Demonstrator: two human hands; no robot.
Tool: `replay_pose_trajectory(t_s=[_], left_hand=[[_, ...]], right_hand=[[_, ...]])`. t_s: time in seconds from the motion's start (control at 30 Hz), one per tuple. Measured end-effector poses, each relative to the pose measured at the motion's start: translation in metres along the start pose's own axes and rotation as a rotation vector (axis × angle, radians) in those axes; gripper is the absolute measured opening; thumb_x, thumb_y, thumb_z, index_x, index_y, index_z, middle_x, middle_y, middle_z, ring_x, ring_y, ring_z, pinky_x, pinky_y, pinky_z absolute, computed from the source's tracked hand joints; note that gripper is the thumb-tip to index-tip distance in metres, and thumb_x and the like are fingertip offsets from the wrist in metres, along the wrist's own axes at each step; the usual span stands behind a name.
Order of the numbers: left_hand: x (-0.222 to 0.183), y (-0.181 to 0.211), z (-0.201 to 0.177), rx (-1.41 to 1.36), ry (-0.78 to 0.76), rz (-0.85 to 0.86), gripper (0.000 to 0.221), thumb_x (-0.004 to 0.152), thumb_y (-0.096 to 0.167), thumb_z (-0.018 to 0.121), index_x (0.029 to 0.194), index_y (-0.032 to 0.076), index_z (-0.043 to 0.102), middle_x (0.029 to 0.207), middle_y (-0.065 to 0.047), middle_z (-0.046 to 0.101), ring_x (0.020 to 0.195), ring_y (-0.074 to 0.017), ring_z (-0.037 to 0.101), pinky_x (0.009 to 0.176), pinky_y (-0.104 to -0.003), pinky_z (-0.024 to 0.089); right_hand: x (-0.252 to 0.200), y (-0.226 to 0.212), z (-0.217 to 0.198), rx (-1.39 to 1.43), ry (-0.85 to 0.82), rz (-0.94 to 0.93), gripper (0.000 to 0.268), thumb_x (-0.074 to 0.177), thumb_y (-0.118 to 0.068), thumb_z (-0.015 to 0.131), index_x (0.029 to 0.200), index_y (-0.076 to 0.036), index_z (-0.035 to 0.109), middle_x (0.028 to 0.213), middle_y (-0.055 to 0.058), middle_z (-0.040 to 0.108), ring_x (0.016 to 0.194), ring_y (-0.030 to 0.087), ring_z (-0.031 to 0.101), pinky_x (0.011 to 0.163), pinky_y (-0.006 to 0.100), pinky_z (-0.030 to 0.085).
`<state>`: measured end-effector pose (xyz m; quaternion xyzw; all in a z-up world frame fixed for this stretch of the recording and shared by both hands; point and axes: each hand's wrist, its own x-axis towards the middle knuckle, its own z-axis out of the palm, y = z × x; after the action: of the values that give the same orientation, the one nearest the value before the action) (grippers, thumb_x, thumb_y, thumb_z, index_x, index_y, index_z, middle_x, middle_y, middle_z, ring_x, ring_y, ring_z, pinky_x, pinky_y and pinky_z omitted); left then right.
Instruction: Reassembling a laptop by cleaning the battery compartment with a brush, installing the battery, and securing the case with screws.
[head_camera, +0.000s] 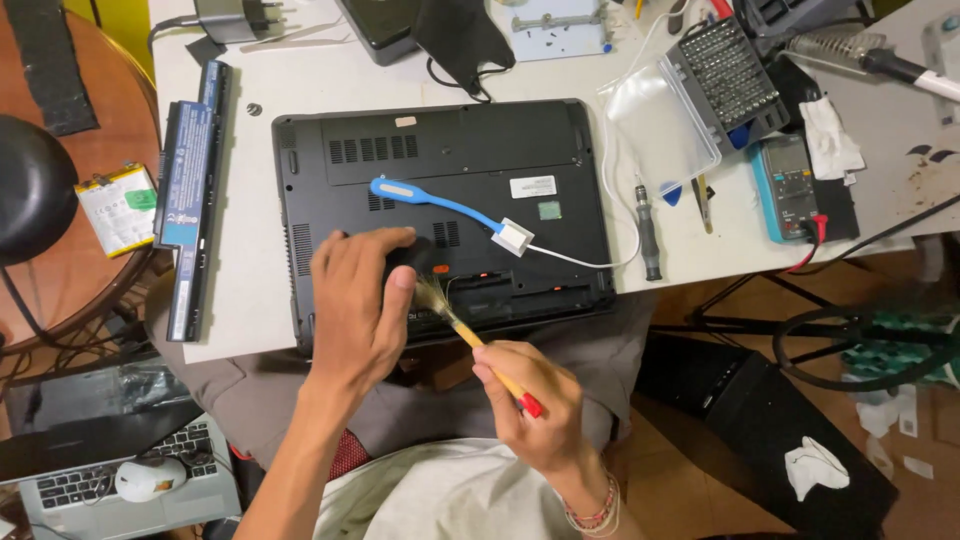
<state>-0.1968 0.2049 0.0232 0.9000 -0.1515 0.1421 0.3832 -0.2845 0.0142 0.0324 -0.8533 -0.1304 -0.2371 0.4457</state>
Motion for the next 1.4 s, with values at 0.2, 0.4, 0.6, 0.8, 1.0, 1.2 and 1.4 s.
replay_pose_trajectory(t_s=[0.2,0.4,0.6,0.8,1.0,1.2,1.4], left_hand=[[-0.001,0.01,0.015,-0.095,-0.063,0.142,0.054,0.11,0.043,0.027,0.118,0.004,0.064,0.116,-0.011,0.068,0.101,-0.0276,0.061,0.099,-0.046,0.04],[-0.001,0.012,0.017,-0.015,-0.071,0.132,0.051,0.109,0.042,0.029,0.119,0.008,0.065,0.117,-0.007,0.07,0.103,-0.027,0.061,0.096,-0.043,0.04],[-0.001,0.013,0.022,0.065,-0.049,0.159,0.05,0.11,0.04,0.028,0.114,0.01,0.068,0.114,-0.003,0.071,0.099,-0.0254,0.059,0.096,-0.042,0.04],[-0.003,0.013,0.021,0.045,-0.035,0.158,0.059,0.111,0.044,0.02,0.115,0.009,0.067,0.114,-0.004,0.072,0.1,-0.0267,0.06,0.097,-0.042,0.04],[-0.003,0.014,0.02,0.007,-0.014,0.172,0.068,0.109,0.049,0.014,0.114,0.007,0.067,0.111,-0.005,0.073,0.098,-0.0265,0.062,0.1,-0.044,0.042],[-0.012,0.005,0.01,-0.294,-0.031,0.079,0.078,0.109,0.06,0.011,0.126,0.002,0.06,0.12,-0.01,0.071,0.109,-0.0269,0.065,0.105,-0.044,0.043],[-0.026,-0.004,-0.013,-0.329,0.051,0.033,0.069,0.111,0.054,0.017,0.13,0.0,0.055,0.128,-0.014,0.068,0.122,-0.03,0.064,0.111,-0.047,0.044]], right_hand=[[-0.002,0.003,-0.022,-0.162,0.152,-0.001,0.006,0.093,0.004,0.064,0.099,0.005,0.066,0.082,0.015,0.072,0.066,0.022,0.07,0.06,0.026,0.058],[0.002,-0.007,-0.027,-0.101,0.039,0.103,0.01,0.096,-0.008,0.06,0.099,-0.001,0.067,0.087,0.01,0.075,0.067,0.021,0.071,0.065,0.029,0.057],[0.008,0.016,-0.065,-0.321,0.168,0.123,0.014,0.099,-0.007,0.057,0.094,0.002,0.066,0.076,0.007,0.07,0.059,0.017,0.064,0.056,0.027,0.05],[0.016,0.004,-0.063,-0.123,-0.097,0.06,0.016,0.1,-0.01,0.054,0.097,0.001,0.064,0.077,0.011,0.065,0.057,0.02,0.055,0.054,0.03,0.046],[0.02,0.013,-0.066,-0.301,-0.165,-0.012,0.005,0.093,0.001,0.059,0.089,-0.001,0.062,0.077,0.007,0.056,0.06,0.02,0.049,0.053,0.031,0.044],[0.036,-0.01,-0.012,0.005,-0.511,-0.108,0.01,0.101,-0.006,0.058,0.093,-0.004,0.055,0.085,0.011,0.043,0.076,0.027,0.047,0.07,0.039,0.046],[0.039,-0.019,-0.035,0.185,-0.404,-0.064,0.009,0.093,-0.003,0.055,0.085,0.002,0.055,0.08,0.014,0.046,0.074,0.026,0.045,0.071,0.037,0.039]])
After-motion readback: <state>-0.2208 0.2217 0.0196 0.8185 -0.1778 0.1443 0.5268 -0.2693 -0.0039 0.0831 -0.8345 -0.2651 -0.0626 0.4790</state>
